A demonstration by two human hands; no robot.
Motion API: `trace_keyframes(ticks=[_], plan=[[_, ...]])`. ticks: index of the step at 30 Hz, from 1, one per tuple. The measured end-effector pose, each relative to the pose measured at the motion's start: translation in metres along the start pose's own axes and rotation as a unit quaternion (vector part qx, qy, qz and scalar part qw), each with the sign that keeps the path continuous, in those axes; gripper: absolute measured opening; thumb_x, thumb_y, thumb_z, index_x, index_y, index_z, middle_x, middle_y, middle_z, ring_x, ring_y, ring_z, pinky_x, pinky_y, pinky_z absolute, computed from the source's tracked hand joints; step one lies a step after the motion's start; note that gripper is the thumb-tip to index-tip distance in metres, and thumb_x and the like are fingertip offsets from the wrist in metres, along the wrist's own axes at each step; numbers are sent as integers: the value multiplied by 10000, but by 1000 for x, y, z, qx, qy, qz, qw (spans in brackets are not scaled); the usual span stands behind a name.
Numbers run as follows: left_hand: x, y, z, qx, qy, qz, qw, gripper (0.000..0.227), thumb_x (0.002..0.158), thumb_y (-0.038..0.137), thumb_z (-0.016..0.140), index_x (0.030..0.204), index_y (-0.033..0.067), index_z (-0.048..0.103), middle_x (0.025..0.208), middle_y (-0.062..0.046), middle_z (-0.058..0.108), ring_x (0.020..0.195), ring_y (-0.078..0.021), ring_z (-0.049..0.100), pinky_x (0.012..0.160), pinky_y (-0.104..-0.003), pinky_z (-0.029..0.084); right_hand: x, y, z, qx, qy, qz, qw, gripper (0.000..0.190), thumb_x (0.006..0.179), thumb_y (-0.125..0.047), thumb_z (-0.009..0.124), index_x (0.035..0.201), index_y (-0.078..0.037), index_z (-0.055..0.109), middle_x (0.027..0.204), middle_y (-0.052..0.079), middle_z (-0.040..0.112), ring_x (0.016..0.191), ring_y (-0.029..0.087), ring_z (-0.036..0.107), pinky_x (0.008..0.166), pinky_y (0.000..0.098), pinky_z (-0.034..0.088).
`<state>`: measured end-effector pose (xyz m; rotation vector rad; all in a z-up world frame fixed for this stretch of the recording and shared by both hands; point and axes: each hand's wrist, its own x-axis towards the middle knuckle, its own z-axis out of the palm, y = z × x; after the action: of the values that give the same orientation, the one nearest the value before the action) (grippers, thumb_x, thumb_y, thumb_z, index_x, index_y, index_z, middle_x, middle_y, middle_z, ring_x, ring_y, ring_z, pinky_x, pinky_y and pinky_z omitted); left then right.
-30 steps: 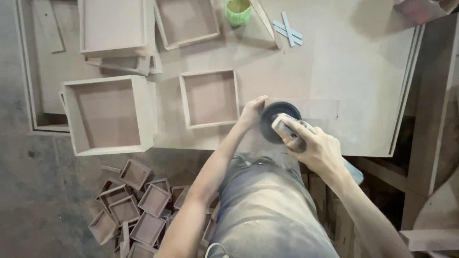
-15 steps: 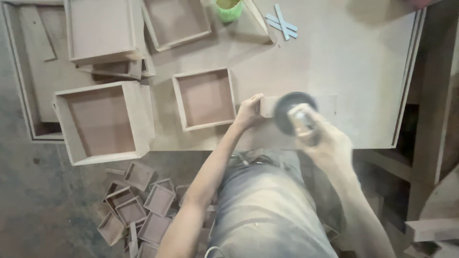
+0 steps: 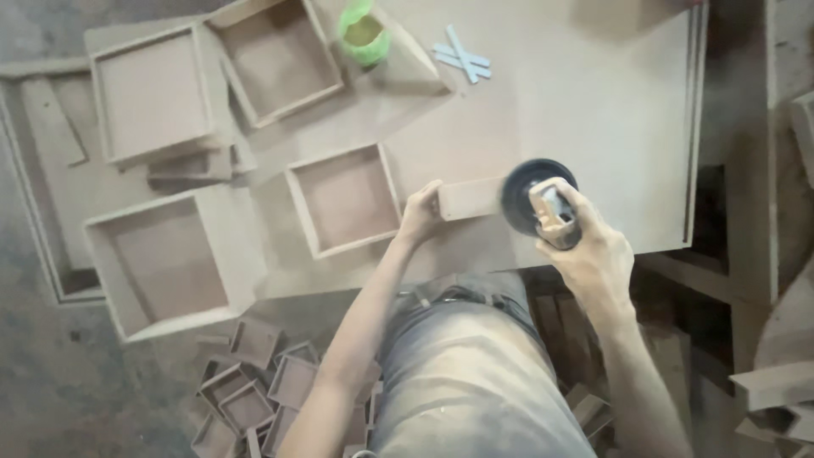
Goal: The person uses a handheld rotary sander to smooth the surfaces and edges of small wooden boxes. They handle each box one at a time, rotating it to sand different sides, then place it aside and pick up another.
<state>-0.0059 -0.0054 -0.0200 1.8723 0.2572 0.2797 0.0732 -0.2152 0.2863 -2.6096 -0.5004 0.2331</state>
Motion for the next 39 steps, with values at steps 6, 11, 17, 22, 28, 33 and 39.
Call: trace_keyframes(ticks=[6, 11, 17, 22, 28, 33, 39], plan=[[4, 3, -4, -52, -34, -89, 994, 300, 874, -73, 658, 1150, 40, 632, 916, -105, 688, 820, -160, 670, 712, -317, 564, -21, -12, 19, -13, -30, 24, 999, 674, 804, -257, 791, 1426, -372, 558, 1043, 116, 761, 901, 323, 756, 759, 429, 614], [6, 20, -11, -44, -44, -57, 996, 243, 841, -129, 589, 1029, 24, 609, 892, -88, 616, 815, -142, 627, 708, -287, 551, 3, 3, 13, -45, -30, 14, 998, 742, 756, -285, 815, 1438, -337, 529, 1027, 149, 749, 842, 357, 736, 728, 466, 593], [8, 44, -15, -18, -23, -22, 999, 169, 841, -51, 693, 947, 9, 575, 861, -109, 601, 787, -178, 634, 682, -297, 530, -7, 21, -10, -8, -26, 137, 990, 837, 734, -310, 821, 1503, -343, 495, 1010, 139, 742, 870, 340, 744, 799, 459, 595], [12, 53, -18, -19, -36, -49, 998, 159, 857, -39, 701, 911, 3, 558, 814, -127, 568, 746, -208, 600, 692, -316, 514, -26, -8, 16, -8, 0, 68, 998, 786, 696, -317, 837, 1423, -335, 539, 1049, 147, 746, 859, 383, 730, 715, 493, 593], [14, 53, -18, -30, -38, -48, 998, 139, 846, -42, 678, 913, 1, 565, 806, -111, 578, 752, -209, 600, 706, -298, 510, -18, -12, 17, -36, -36, 104, 993, 771, 735, -339, 838, 1442, -397, 534, 952, 163, 730, 841, 377, 724, 744, 474, 590], [10, 43, -17, -37, -31, -20, 999, 102, 891, -72, 607, 968, -8, 586, 844, -121, 582, 790, -197, 589, 733, -301, 512, -28, 26, -11, -11, -7, 215, 977, 798, 754, -333, 846, 1484, -373, 525, 981, 185, 753, 887, 382, 735, 794, 494, 577], [13, 46, -16, -33, -34, -6, 999, 123, 888, -66, 657, 980, 2, 613, 897, -142, 645, 864, -249, 683, 773, -329, 549, -77, 88, -42, -2, 138, 346, 928, 855, 745, -326, 894, 1531, -289, 562, 1221, 174, 732, 1088, 371, 719, 972, 464, 556]])
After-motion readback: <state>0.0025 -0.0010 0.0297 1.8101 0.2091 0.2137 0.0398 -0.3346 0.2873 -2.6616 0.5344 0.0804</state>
